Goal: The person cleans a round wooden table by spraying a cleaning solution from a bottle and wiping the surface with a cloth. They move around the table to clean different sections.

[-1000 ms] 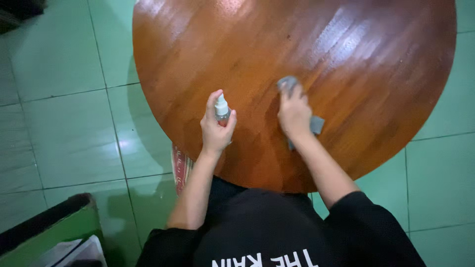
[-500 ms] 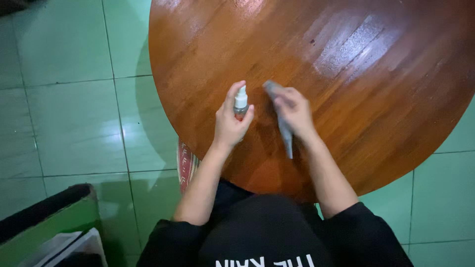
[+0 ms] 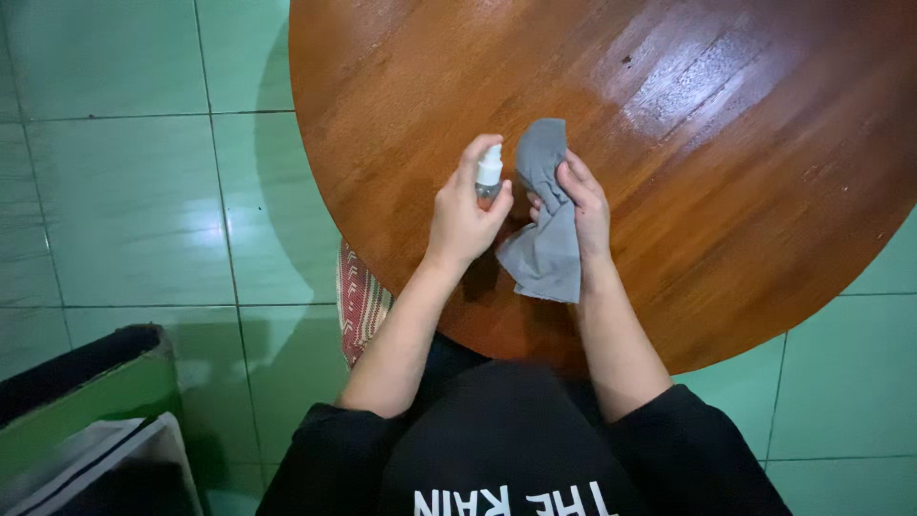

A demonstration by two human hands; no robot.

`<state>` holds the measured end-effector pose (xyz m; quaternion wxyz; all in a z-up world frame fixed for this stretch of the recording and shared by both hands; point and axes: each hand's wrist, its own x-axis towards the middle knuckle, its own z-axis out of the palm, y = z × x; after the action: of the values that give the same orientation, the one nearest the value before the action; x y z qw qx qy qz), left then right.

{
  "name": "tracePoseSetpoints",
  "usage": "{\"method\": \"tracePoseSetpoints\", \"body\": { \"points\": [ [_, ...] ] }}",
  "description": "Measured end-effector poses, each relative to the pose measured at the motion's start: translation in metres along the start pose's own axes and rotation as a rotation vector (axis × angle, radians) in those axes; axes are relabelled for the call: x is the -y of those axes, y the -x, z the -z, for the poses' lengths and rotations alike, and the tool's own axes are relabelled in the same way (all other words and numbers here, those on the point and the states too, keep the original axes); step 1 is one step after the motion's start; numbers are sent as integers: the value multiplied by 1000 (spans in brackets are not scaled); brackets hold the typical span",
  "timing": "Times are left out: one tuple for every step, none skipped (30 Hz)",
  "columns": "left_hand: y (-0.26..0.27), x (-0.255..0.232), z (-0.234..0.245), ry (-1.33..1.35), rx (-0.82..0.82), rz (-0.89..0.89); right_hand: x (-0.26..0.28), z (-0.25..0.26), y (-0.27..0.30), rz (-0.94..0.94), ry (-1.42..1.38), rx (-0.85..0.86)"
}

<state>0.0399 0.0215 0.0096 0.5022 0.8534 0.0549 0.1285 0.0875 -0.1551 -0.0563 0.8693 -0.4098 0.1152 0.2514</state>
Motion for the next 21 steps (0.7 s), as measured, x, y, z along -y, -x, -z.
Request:
{"method": "tracePoseSetpoints", "body": {
  "points": [
    [2,0,3,-6,21,60,-3,2,-2,86,86,-32],
    [4,1,7,-10,41,119,-4,5,-5,173,173,-63],
    [7,4,11,-15,61,178,-3,8,-9,260,260,-93],
    [13,7,19,-33,60,176,4,12,-15,411,633,-161],
    [20,12,28,-51,59,174,13,15,-23,560,1007,-229],
    [28,18,36,-72,57,174,19,14,-33,705,1380,-295],
    [36,23,41,-80,-12,146,22,9,-48,712,1537,-319],
    [47,28,46,-91,-80,124,20,1,-64,712,1695,-340],
    [57,33,49,-102,-147,101,16,-9,-80,710,1853,-361],
    [65,37,50,-97,-166,119,7,-23,-99,716,1866,-332],
    [72,40,51,-91,-186,136,-8,-37,-110,723,1878,-303],
    [77,43,52,-84,-207,153,-32,-52,-110,801,1904,-278],
    [82,44,54,-90,-235,145,-52,-67,-107,879,1929,-251],
    [83,45,56,-97,-261,132,-68,-74,-92,895,2030,-144],
    [84,46,59,-103,-288,119,-81,-77,-68,910,2127,-33],
    [84,49,64,-67,-297,119,-84,-74,-47,877,2146,-4],
    [84,52,71,-30,-307,119,-81,-72,-34,843,2165,24],
    [83,55,78,6,-317,117,-71,-70,-37,817,2162,-15],
    [83,57,85,-27,-322,84,-58,-64,-40,792,2158,-55],
    [86,59,91,-60,-328,54,-49,-60,-45,764,2153,-90],
    [86,61,95,-94,-333,25,-44,-61,-60,797,2140,-143]
  ]
}}
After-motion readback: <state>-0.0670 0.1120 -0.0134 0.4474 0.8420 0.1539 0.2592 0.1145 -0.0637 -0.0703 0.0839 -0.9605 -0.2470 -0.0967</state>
